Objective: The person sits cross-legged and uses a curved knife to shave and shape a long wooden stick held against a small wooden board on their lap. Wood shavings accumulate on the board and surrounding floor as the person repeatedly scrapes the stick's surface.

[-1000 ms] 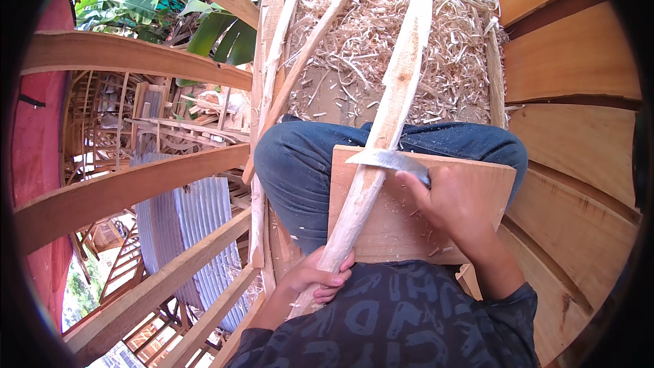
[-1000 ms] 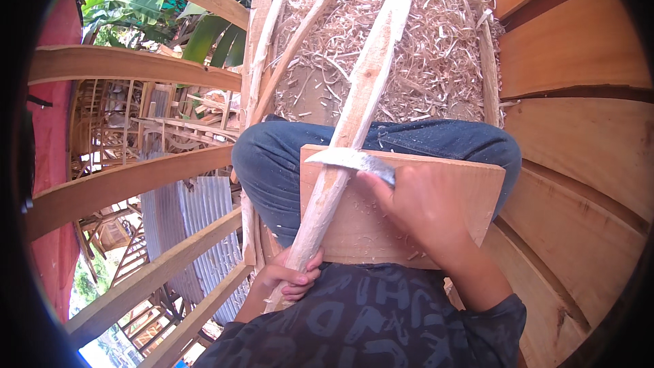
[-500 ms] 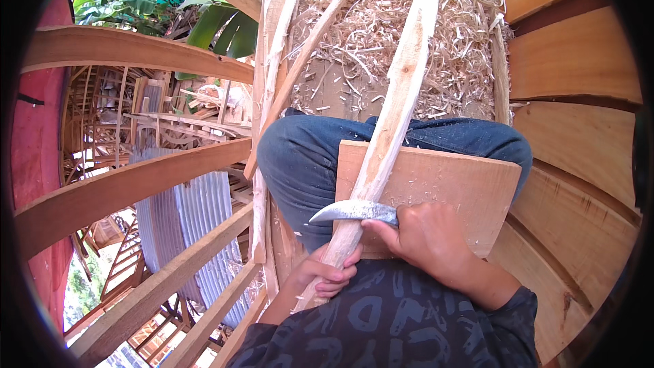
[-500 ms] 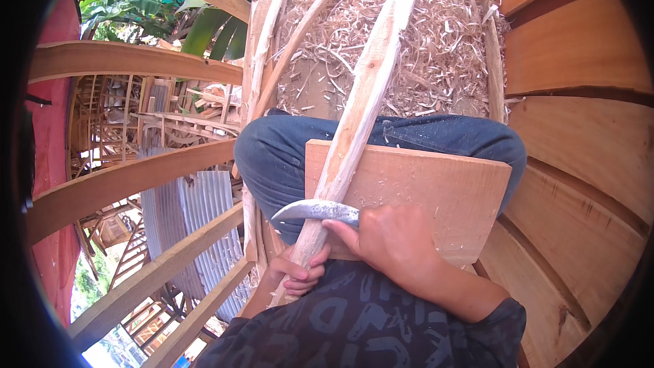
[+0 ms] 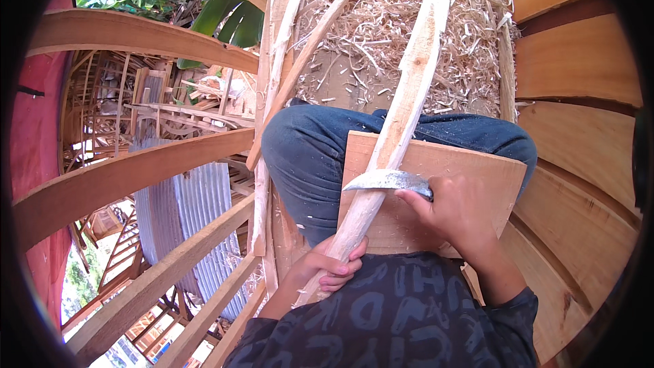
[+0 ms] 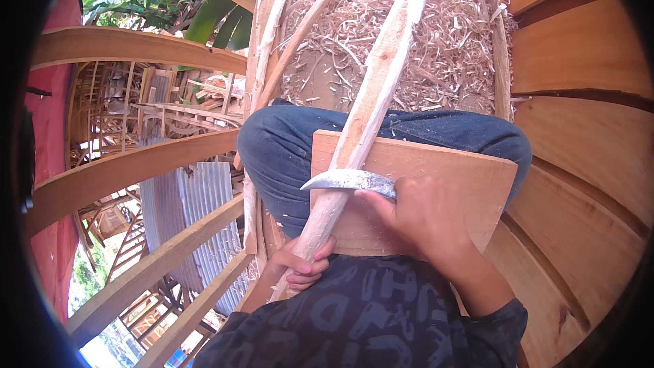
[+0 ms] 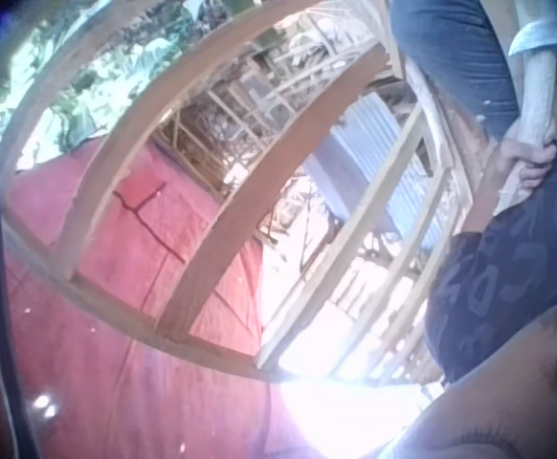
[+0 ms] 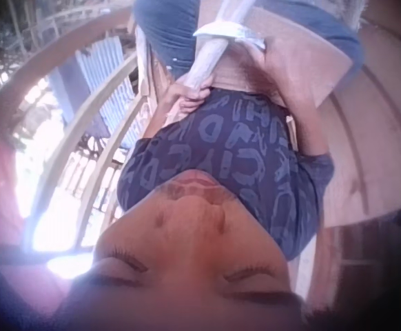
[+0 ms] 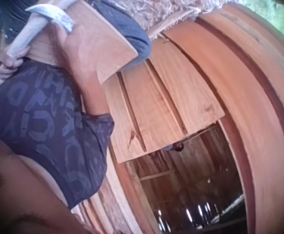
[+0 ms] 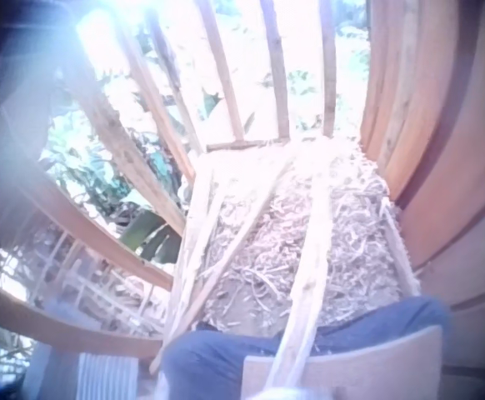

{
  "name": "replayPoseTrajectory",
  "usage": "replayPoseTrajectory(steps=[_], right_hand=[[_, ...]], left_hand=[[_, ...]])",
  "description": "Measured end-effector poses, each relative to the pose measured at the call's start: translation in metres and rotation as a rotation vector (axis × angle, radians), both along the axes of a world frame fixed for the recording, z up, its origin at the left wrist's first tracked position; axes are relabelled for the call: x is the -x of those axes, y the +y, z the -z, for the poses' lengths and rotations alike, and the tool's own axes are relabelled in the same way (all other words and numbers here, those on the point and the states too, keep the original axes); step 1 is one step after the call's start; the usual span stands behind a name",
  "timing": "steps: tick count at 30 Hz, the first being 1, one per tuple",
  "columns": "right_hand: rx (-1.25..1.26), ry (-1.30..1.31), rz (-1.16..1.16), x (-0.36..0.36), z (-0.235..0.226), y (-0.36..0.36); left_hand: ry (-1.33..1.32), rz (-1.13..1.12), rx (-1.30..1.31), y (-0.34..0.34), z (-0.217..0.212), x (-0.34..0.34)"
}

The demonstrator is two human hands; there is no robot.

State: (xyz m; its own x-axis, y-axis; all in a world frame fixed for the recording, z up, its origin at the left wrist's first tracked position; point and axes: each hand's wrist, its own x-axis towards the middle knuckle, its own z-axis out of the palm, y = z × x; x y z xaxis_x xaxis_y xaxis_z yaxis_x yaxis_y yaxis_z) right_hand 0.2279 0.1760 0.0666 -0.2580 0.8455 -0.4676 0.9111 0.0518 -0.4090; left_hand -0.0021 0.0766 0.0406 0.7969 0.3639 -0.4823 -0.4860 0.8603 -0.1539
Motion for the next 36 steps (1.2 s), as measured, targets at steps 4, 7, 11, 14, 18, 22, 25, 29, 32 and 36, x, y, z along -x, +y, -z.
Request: replayPoseTrajectory(steps=[4,7,11,14,18,22,25,29,32,36], right_hand=[[-0.064,-0.015,-0.014,0.005,0.001,-0.008],[-0.028,-0.005,-0.102,0.014,-0.006,-0.022],[-0.057,-0.028,-0.103,0.014,0.000,-0.020],[-0.128,-0.039,-0.035,0.009,0.002,-0.008],[-0.063,0.020,-0.223,0.025,-0.011,-0.028],[-0.047,-0.100,0.161,0.000,0.007,0.006],[-0.064,-0.140,0.098,-0.007,0.000,0.009],[0.008,-0.015,-0.194,0.018,-0.013,-0.019],[0.042,0.030,0.154,-0.002,0.009,0.015],[0.017,-0.043,0.169,0.002,0.004,0.015]], left_hand=[[-0.085,-0.011,0.011,0.000,0.005,0.000],[-0.080,-0.004,-0.001,-0.003,0.009,-0.001],[-0.065,-0.010,-0.006,-0.005,0.006,0.001],[-0.106,-0.046,-0.011,-0.006,0.009,-0.002],[-0.130,-0.042,-0.026,-0.006,0.013,-0.002],[-0.107,-0.058,-0.047,-0.006,0.007,-0.001],[-0.132,-0.075,0.009,-0.005,0.007,-0.003],[-0.118,-0.042,-0.032,-0.003,0.014,-0.003],[-0.141,-0.088,-0.023,-0.008,0.010,-0.001],[-0.154,-0.126,-0.032,-0.008,0.014,-0.007]])
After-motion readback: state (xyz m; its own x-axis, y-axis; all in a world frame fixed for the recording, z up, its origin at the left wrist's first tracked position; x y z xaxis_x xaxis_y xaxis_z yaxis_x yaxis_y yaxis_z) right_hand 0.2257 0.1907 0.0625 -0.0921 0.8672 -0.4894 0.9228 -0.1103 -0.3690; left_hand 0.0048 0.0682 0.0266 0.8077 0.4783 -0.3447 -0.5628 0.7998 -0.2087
